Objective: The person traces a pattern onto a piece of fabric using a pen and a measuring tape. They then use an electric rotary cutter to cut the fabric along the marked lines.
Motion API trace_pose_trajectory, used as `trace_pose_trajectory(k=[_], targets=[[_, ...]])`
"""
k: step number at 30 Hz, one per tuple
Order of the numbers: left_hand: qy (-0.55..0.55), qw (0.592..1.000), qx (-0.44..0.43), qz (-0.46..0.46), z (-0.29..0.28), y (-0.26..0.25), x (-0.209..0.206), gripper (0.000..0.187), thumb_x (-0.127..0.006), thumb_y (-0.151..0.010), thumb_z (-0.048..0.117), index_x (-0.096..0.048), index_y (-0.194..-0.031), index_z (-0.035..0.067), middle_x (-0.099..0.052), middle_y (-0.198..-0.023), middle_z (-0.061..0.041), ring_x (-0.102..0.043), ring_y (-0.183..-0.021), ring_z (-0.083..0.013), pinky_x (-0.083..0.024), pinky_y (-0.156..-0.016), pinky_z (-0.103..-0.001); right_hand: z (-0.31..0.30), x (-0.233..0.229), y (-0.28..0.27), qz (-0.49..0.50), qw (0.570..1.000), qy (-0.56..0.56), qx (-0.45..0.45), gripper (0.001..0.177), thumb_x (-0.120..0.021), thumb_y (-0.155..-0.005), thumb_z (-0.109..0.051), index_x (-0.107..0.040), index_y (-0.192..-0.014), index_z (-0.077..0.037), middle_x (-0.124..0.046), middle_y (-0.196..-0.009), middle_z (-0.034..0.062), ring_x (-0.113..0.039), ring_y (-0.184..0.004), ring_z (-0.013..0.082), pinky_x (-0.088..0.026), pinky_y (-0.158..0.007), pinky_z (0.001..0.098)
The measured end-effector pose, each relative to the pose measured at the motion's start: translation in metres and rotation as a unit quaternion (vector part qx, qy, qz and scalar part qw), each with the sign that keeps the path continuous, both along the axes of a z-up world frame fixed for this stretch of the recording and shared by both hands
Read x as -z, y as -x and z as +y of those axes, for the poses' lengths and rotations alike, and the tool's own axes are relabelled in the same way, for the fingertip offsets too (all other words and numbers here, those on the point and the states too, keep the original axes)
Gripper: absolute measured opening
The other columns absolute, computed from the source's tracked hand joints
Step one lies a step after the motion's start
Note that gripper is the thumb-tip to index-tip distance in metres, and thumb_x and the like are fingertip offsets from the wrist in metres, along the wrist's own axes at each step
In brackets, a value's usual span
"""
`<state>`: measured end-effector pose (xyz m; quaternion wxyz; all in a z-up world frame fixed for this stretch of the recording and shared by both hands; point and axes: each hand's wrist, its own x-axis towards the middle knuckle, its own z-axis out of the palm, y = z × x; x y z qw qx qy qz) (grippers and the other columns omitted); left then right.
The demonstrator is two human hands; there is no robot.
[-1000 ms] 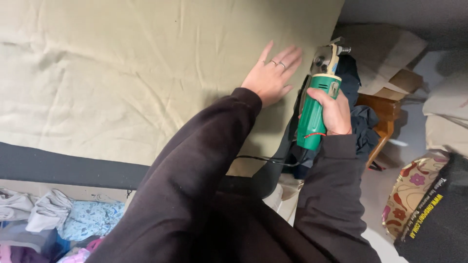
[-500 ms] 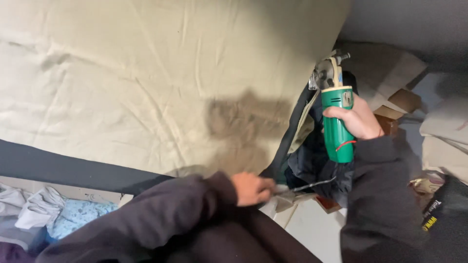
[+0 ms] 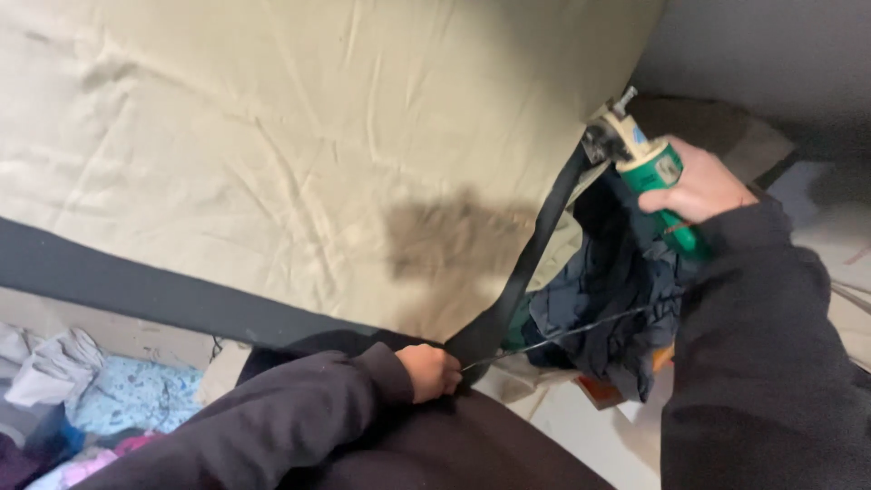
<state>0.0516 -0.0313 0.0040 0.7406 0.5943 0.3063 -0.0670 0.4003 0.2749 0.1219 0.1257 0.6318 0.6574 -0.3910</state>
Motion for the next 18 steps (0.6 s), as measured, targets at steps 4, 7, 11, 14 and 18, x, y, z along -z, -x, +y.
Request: trace_pose_trajectory(k=[4,7,11,14,18], targets=[[0.024,0.999,-0.027,0.031,0.015,-0.008,-0.031,0.027,-0.057,-0.099,0.030,-0.073,-0.086,0.014,-0.073,-0.083,-0.007,-0.070,-0.083,-0.0268,-0.054,-0.075,-0.042,0.010,-0.002,0.005,-0.051,0.998,0.024,0.022,0.054,-0.076,-0.070,-0.017,-0.060,-0.119,-0.003,-0.071,-0.105,0.0194,-0.068,-0.097,0.0354,-0.052,-0.090,0.0460],[0.099,0.993,-0.043,0.041,0.023,-0.016,-0.037,0.029,-0.054,-0.101,0.035,-0.072,-0.089,0.016,-0.072,-0.077,-0.006,-0.072,-0.078,-0.0255,-0.055,-0.075,-0.040,0.015,-0.003,0.007,-0.041,0.999,0.024,0.000,0.058,-0.075,-0.069,-0.016,-0.062,-0.124,-0.007,-0.071,-0.104,0.0168,-0.067,-0.096,0.0335,-0.051,-0.091,0.0432],[0.067,0.994,-0.087,-0.011,-0.008,-0.038,-0.019,0.033,-0.054,-0.102,0.036,-0.073,-0.086,0.015,-0.073,-0.079,-0.005,-0.071,-0.078,-0.0232,-0.055,-0.076,-0.039,0.024,0.006,0.003,-0.047,0.998,0.026,-0.041,0.055,-0.077,-0.070,-0.016,-0.061,-0.121,-0.004,-0.070,-0.102,0.0196,-0.067,-0.094,0.0357,-0.051,-0.088,0.0465],[0.099,0.987,-0.115,-0.060,-0.012,-0.046,-0.009,0.033,-0.054,-0.103,0.036,-0.073,-0.085,0.015,-0.073,-0.082,-0.005,-0.070,-0.079,-0.0224,-0.054,-0.077,-0.038,0.039,0.015,0.002,-0.059,0.996,0.021,-0.058,0.055,-0.079,-0.068,-0.017,-0.062,-0.119,-0.003,-0.070,-0.101,0.0203,-0.067,-0.094,0.0364,-0.051,-0.088,0.0473],[0.117,0.982,-0.130,-0.071,-0.016,-0.056,0.003,0.035,-0.055,-0.102,0.035,-0.075,-0.085,0.014,-0.071,-0.080,-0.005,-0.068,-0.077,-0.0217,-0.052,-0.076,-0.037,0.044,0.020,0.007,-0.068,0.994,0.043,-0.068,0.062,-0.080,-0.065,-0.019,-0.063,-0.124,-0.008,-0.070,-0.104,0.0177,-0.066,-0.096,0.0348,-0.049,-0.093,0.0458]])
